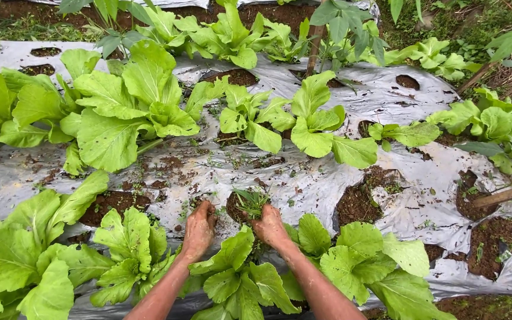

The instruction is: The person kneels in a garden and removes weeds by hand from around rows of leafy green vegetables growing through plastic mulch. They pull the weeds from the soil and gather them into a pile in their hands.

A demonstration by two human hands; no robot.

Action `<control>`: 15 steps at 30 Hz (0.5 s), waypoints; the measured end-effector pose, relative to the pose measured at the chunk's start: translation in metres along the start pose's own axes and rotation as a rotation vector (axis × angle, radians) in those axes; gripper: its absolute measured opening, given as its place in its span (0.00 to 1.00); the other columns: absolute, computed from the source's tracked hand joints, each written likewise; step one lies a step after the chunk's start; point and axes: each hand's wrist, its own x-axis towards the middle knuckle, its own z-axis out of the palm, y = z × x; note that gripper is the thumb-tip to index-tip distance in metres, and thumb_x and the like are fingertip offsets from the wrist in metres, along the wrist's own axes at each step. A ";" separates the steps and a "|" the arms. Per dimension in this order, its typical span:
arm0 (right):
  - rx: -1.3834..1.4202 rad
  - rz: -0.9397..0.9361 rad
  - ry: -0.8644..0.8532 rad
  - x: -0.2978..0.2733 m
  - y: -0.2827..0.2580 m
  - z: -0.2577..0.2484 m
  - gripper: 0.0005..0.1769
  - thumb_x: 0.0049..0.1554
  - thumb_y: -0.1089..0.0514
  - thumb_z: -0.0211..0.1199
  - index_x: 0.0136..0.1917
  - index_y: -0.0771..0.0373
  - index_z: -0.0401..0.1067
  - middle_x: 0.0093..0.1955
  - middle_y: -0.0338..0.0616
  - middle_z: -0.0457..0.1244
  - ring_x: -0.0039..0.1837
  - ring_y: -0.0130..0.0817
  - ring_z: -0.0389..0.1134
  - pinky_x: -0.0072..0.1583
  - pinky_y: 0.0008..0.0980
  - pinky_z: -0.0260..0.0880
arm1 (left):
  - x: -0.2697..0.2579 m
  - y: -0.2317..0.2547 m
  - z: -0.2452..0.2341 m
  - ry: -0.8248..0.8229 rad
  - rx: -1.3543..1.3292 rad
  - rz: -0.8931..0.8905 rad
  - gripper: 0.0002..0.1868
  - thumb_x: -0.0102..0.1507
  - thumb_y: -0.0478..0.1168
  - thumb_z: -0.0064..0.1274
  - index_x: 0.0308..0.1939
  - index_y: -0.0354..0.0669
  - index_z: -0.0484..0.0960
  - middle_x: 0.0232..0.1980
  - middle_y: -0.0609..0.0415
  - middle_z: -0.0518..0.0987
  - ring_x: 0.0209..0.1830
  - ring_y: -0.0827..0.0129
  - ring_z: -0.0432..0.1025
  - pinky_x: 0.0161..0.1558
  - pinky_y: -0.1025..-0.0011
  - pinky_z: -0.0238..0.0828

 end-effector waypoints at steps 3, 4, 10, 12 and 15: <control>-0.027 -0.020 -0.009 -0.012 -0.024 -0.007 0.18 0.54 0.62 0.66 0.51 0.81 0.69 0.47 0.71 0.64 0.55 0.66 0.68 0.55 0.54 0.70 | 0.013 -0.032 0.017 0.026 -0.088 0.029 0.04 0.64 0.31 0.51 0.43 0.41 0.74 0.36 0.37 0.81 0.43 0.37 0.78 0.45 0.47 0.73; -0.017 -0.029 -0.002 -0.015 -0.029 -0.010 0.19 0.53 0.60 0.67 0.50 0.80 0.69 0.47 0.73 0.64 0.57 0.69 0.67 0.56 0.58 0.68 | 0.017 -0.039 0.020 0.052 -0.134 0.029 0.04 0.65 0.32 0.51 0.43 0.42 0.75 0.34 0.39 0.82 0.40 0.40 0.78 0.44 0.50 0.74; -0.024 -0.049 -0.001 0.013 0.006 0.019 0.21 0.51 0.58 0.70 0.49 0.76 0.69 0.48 0.71 0.64 0.58 0.68 0.66 0.58 0.57 0.67 | 0.020 -0.040 0.017 0.116 -0.199 0.026 0.03 0.65 0.34 0.53 0.42 0.44 0.76 0.32 0.41 0.84 0.35 0.43 0.79 0.41 0.53 0.74; -0.035 -0.058 0.001 0.021 0.015 0.027 0.20 0.51 0.57 0.72 0.48 0.74 0.69 0.46 0.67 0.64 0.56 0.64 0.67 0.57 0.54 0.68 | 0.018 -0.023 0.006 0.128 -0.203 0.021 0.03 0.65 0.35 0.53 0.41 0.45 0.76 0.31 0.42 0.84 0.35 0.44 0.80 0.40 0.54 0.74; -0.031 -0.081 0.005 0.015 0.004 0.022 0.22 0.51 0.57 0.72 0.48 0.77 0.68 0.46 0.71 0.63 0.56 0.69 0.66 0.57 0.57 0.67 | 0.017 0.004 -0.010 0.130 -0.300 -0.024 0.01 0.66 0.37 0.54 0.40 0.48 0.77 0.30 0.52 0.84 0.28 0.63 0.78 0.39 0.64 0.75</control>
